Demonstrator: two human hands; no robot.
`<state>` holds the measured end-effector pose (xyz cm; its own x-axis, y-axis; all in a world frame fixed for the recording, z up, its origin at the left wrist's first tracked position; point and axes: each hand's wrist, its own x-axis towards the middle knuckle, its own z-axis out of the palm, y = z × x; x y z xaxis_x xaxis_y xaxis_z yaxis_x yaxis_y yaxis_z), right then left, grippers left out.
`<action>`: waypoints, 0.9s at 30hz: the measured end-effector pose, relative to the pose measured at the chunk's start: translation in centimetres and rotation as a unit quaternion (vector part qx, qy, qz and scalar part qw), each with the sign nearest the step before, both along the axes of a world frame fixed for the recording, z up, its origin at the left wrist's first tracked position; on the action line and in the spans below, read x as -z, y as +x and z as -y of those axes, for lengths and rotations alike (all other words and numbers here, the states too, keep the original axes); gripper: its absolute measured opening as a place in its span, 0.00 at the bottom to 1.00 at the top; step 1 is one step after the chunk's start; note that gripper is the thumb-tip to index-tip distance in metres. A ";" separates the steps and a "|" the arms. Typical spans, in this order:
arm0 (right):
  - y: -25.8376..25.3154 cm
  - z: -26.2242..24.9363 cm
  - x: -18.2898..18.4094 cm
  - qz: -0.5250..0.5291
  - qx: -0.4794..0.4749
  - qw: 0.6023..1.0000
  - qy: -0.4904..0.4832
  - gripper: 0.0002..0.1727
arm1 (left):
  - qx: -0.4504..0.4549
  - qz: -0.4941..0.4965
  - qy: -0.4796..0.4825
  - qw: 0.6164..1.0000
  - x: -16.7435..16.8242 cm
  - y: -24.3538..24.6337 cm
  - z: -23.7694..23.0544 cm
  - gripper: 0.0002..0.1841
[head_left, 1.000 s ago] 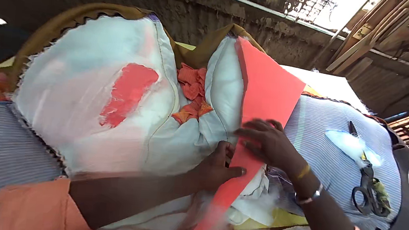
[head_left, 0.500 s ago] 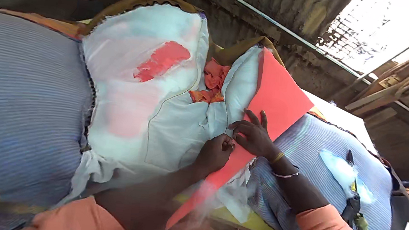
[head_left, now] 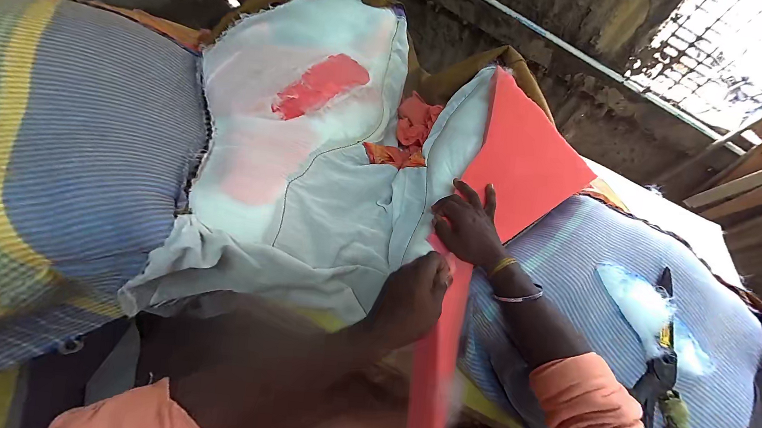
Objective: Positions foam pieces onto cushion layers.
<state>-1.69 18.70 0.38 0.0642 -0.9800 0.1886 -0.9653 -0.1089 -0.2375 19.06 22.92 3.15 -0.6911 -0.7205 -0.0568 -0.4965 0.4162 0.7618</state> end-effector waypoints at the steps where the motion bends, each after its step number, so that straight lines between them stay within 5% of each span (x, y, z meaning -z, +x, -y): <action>1: 0.0 0.3 0.2 -0.003 0.007 1.000 0.001 0.19 | 0.007 -0.014 -0.001 1.000 0.0 0.1 -1.1 0.11; 4: -0.2 1.0 0.2 -0.003 0.017 1.000 0.007 0.20 | -0.008 -0.056 0.015 0.998 0.5 0.9 -3.5 0.07; 7: -0.6 1.0 -0.3 0.000 0.010 1.000 0.014 0.20 | -0.050 -0.070 -0.080 0.993 1.2 1.2 -3.0 0.12; 9: -0.6 0.6 -0.5 0.013 -0.002 1.000 0.012 0.20 | -0.080 -0.076 -0.080 0.991 0.7 0.9 -1.2 0.30; 12: -0.5 0.3 -0.7 0.019 0.001 1.000 0.008 0.19 | -0.074 -0.029 0.061 0.995 -0.3 -0.3 0.8 0.55; 17: -0.7 0.9 -0.6 0.027 0.013 1.000 -0.004 0.22 | -0.050 -0.012 0.054 0.997 -1.1 0.0 -1.3 0.33; 21: -1.4 1.1 -0.7 0.018 0.021 1.000 -0.014 0.20 | -0.006 -0.093 -0.130 0.987 -5.7 4.6 -4.4 0.23; 23: -1.4 1.0 -0.7 0.021 0.015 0.999 -0.021 0.20 | -0.036 -0.094 -0.207 0.973 -9.1 7.4 -2.1 0.27; 27: -0.8 -0.2 -1.2 0.053 0.000 0.996 -0.071 0.19 | -0.124 -0.119 -0.175 0.969 -13.4 10.3 8.6 0.41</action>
<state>-2.52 18.90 1.59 0.0369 -0.9432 0.3303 -0.9357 -0.1487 -0.3200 29.36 14.28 16.60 -0.4574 -0.8125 0.3614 -0.4422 0.5604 0.7002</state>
